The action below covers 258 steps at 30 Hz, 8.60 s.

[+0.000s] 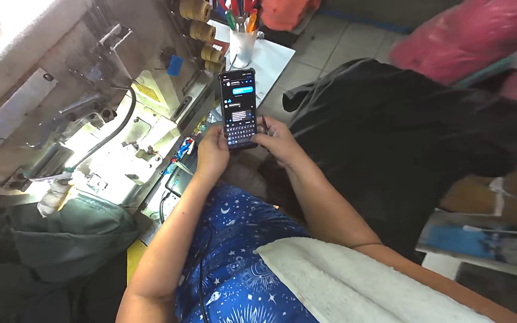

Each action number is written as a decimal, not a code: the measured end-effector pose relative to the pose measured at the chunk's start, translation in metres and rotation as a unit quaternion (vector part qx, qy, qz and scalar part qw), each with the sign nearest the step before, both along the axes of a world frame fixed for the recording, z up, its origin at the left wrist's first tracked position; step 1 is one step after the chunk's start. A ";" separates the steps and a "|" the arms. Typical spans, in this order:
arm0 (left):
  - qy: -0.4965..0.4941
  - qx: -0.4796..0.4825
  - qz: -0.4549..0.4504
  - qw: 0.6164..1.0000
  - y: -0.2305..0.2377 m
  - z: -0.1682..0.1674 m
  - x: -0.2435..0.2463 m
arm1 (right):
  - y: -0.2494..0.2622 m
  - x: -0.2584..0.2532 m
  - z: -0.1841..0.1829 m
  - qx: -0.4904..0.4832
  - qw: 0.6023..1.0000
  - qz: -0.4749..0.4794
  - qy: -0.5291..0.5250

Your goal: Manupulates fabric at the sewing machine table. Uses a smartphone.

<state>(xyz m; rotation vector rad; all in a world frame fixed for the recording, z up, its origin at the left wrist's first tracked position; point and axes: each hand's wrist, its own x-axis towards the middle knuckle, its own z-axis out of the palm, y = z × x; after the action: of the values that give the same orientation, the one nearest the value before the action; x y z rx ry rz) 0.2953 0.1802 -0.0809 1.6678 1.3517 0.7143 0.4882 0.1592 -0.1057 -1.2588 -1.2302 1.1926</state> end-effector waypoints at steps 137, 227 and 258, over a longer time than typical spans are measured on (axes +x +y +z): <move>0.002 0.000 -0.032 0.999 -0.015 -0.001 -0.006 | 0.010 0.015 0.021 0.008 0.999 0.048 0.001; -0.017 -0.027 -0.030 0.999 -0.008 -0.006 -0.007 | 0.015 0.027 0.015 0.019 0.988 0.151 0.012; 0.126 -0.036 -0.055 0.990 0.058 0.017 -0.002 | 0.056 0.011 0.012 -0.043 0.998 0.045 0.021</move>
<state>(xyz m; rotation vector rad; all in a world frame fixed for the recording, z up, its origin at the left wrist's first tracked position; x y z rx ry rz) 0.2933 0.2377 -0.0641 1.8032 1.4267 0.3960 0.4996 0.2156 -0.0937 -1.2448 -1.2264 1.3434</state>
